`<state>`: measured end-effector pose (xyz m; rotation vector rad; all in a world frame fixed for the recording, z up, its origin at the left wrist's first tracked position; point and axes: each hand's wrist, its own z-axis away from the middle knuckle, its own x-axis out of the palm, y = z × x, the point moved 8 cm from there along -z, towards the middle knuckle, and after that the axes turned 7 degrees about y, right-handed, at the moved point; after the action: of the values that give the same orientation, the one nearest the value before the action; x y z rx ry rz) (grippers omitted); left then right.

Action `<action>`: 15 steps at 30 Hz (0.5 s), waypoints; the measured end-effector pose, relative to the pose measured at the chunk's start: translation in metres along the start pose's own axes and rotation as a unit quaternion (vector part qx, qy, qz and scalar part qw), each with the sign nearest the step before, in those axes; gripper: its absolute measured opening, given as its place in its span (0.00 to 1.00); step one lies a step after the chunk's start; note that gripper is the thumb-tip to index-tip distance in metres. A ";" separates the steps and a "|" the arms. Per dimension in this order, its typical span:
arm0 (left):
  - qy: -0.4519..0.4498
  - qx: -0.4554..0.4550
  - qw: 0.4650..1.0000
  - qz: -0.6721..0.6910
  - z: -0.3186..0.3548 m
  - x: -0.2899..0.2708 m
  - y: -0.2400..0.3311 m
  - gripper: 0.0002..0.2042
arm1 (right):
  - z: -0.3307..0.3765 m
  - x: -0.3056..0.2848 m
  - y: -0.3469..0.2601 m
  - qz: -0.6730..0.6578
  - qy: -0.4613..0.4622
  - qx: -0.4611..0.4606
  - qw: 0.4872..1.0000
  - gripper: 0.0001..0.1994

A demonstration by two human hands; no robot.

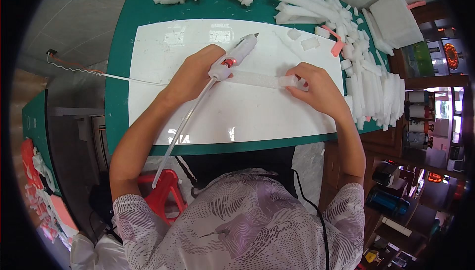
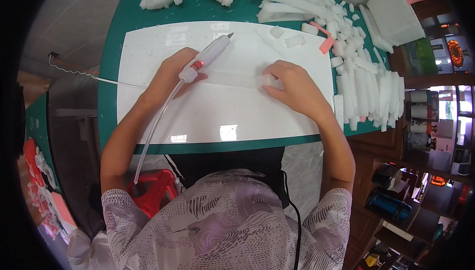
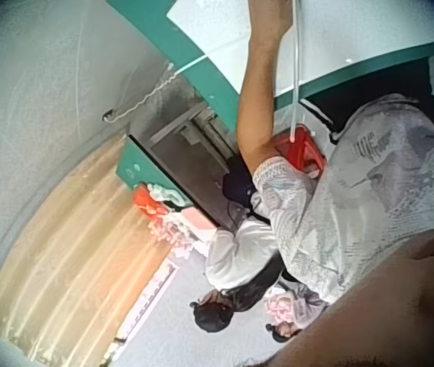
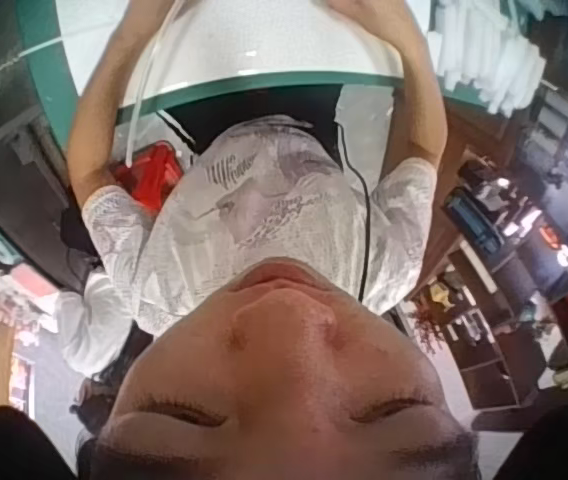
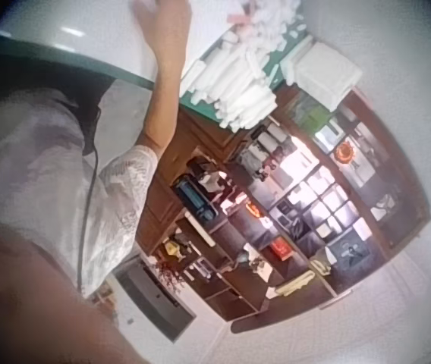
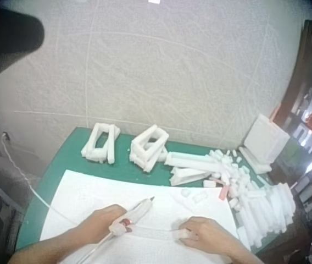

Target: Assemble white foam pieces using a hot glue gun on a workbench.

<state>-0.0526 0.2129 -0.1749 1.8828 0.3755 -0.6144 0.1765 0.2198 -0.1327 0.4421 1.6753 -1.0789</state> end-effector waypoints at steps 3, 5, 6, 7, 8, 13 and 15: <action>-0.005 -0.012 1.000 -0.005 0.000 0.002 -0.003 0.18 | -0.002 0.002 -0.004 0.007 -0.010 -0.004 1.000 0.13; -0.006 -0.011 1.000 -0.008 0.000 0.002 -0.003 0.18 | -0.005 0.004 -0.005 0.016 -0.020 -0.001 1.000 0.12; -0.006 -0.011 1.000 -0.008 0.000 0.001 -0.003 0.18 | -0.005 0.005 -0.005 0.025 -0.030 0.001 0.999 0.12; -0.006 -0.010 1.000 -0.004 0.000 0.002 -0.003 0.18 | -0.005 0.006 -0.005 0.025 -0.030 0.001 0.999 0.12; -0.007 -0.010 1.000 0.001 0.000 0.002 -0.003 0.18 | -0.005 0.007 -0.006 0.033 -0.027 -0.004 0.999 0.12; -0.012 -0.022 1.000 0.006 0.000 0.002 -0.002 0.18 | -0.007 0.009 -0.005 0.043 -0.030 -0.005 0.999 0.11; -0.011 -0.021 1.000 0.009 0.000 0.003 -0.003 0.18 | -0.008 0.009 -0.006 0.038 -0.030 -0.014 0.999 0.12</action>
<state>-0.0521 0.2138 -0.1788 1.8350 0.3541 -0.6102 0.1636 0.2212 -0.1379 0.4483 1.6063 -1.0028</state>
